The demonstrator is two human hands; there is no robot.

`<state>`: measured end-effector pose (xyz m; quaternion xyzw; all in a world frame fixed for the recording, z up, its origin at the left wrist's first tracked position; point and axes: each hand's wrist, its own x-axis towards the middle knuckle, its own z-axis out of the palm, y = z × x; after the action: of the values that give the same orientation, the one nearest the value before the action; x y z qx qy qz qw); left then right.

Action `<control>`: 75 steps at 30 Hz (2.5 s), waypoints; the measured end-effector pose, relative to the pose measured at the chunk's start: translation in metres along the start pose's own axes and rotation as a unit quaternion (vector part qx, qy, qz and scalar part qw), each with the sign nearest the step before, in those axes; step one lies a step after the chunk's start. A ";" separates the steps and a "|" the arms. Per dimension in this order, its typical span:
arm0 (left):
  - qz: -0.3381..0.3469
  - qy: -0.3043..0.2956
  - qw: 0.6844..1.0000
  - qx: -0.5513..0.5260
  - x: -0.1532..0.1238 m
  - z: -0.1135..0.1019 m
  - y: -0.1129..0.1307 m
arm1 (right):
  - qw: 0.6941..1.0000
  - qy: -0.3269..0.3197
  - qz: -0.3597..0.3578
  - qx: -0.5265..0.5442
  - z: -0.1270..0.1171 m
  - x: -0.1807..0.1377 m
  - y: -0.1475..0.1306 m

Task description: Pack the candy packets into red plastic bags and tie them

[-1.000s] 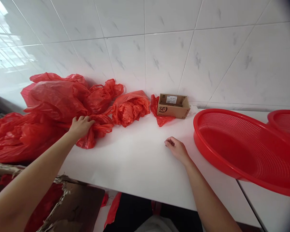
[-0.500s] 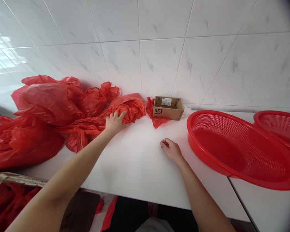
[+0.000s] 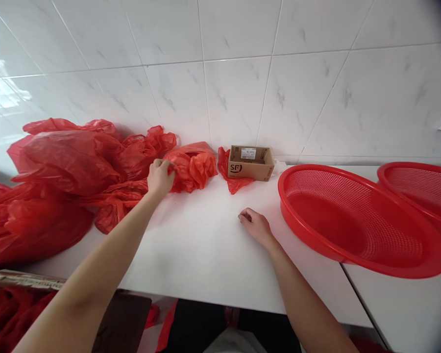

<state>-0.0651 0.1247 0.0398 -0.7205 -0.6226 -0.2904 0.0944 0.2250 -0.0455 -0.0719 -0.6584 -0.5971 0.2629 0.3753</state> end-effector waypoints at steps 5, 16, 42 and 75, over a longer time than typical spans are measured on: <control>0.053 -0.085 0.995 0.014 -0.026 0.020 0.002 | 1.000 0.006 -0.004 -0.006 0.001 0.000 0.001; 0.157 -0.008 0.988 -0.011 -0.074 0.014 0.057 | 0.999 0.023 -0.014 -0.022 0.003 0.003 0.003; 0.143 -0.041 0.989 0.009 -0.088 0.062 0.009 | 0.955 -0.049 -0.268 -0.117 0.008 0.013 -0.091; -0.441 -0.357 0.698 -0.437 -0.239 -0.035 0.060 | 0.858 0.258 0.228 -0.382 -0.369 -0.108 0.137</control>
<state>-0.0317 -0.1066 -0.0469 -0.3734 -0.6594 -0.2589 -0.5990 0.5824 -0.2189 0.0205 -0.9121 -0.3657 -0.0870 0.1639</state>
